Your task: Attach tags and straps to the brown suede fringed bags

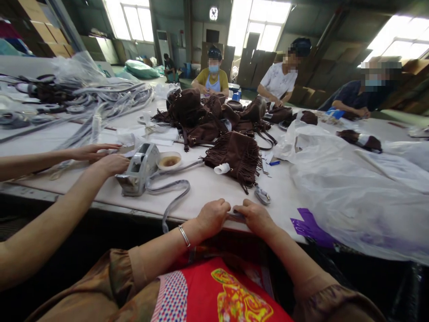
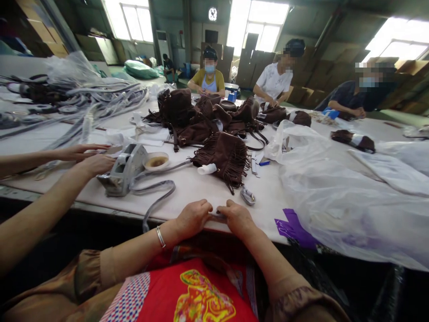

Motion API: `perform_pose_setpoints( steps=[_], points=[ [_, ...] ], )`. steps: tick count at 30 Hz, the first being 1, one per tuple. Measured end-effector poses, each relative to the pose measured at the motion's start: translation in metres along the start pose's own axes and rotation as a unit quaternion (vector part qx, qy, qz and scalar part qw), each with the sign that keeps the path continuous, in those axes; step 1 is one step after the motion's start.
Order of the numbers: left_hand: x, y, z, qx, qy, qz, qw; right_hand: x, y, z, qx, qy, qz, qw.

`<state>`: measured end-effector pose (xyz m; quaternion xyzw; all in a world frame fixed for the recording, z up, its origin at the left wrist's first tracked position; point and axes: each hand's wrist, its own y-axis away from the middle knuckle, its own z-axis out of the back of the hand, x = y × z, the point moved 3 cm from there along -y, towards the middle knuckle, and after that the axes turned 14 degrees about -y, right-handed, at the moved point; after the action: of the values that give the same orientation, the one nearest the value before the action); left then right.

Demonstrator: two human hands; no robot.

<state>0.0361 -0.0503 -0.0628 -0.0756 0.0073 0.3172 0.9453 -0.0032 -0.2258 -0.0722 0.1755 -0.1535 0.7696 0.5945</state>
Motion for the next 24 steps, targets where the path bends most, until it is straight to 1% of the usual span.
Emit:
perform_pose_setpoints(
  steps=[2,4,7,10,13,17,20,24],
  points=[
    [0.002,-0.003,-0.001,0.000,0.004,-0.009,1.000,0.000,0.000,0.000,0.011,0.012,0.019,1.000],
    [0.002,-0.005,-0.002,0.005,-0.003,-0.024,1.000,0.000,-0.002,0.001,0.004,0.023,0.032,0.999],
    [0.002,-0.008,-0.001,0.008,-0.019,-0.037,0.999,0.004,-0.004,0.001,-0.025,0.040,0.064,0.997],
    [0.000,-0.009,-0.002,-0.002,-0.034,-0.048,0.998,0.011,-0.002,0.000,-0.064,0.047,0.104,0.991],
    [-0.001,-0.011,-0.005,-0.014,-0.036,-0.049,0.998,0.014,0.000,-0.003,-0.092,0.030,0.137,0.986],
    [-0.001,-0.015,-0.008,-0.037,-0.006,-0.048,0.998,0.011,0.001,-0.009,-0.116,-0.011,0.178,0.977],
    [0.000,-0.017,-0.008,-0.051,0.017,-0.057,0.997,0.006,0.000,-0.015,-0.141,-0.028,0.179,0.973],
    [0.000,-0.020,-0.006,-0.041,0.008,-0.088,0.995,0.000,-0.001,-0.021,-0.155,-0.074,0.152,0.973]
  ],
)
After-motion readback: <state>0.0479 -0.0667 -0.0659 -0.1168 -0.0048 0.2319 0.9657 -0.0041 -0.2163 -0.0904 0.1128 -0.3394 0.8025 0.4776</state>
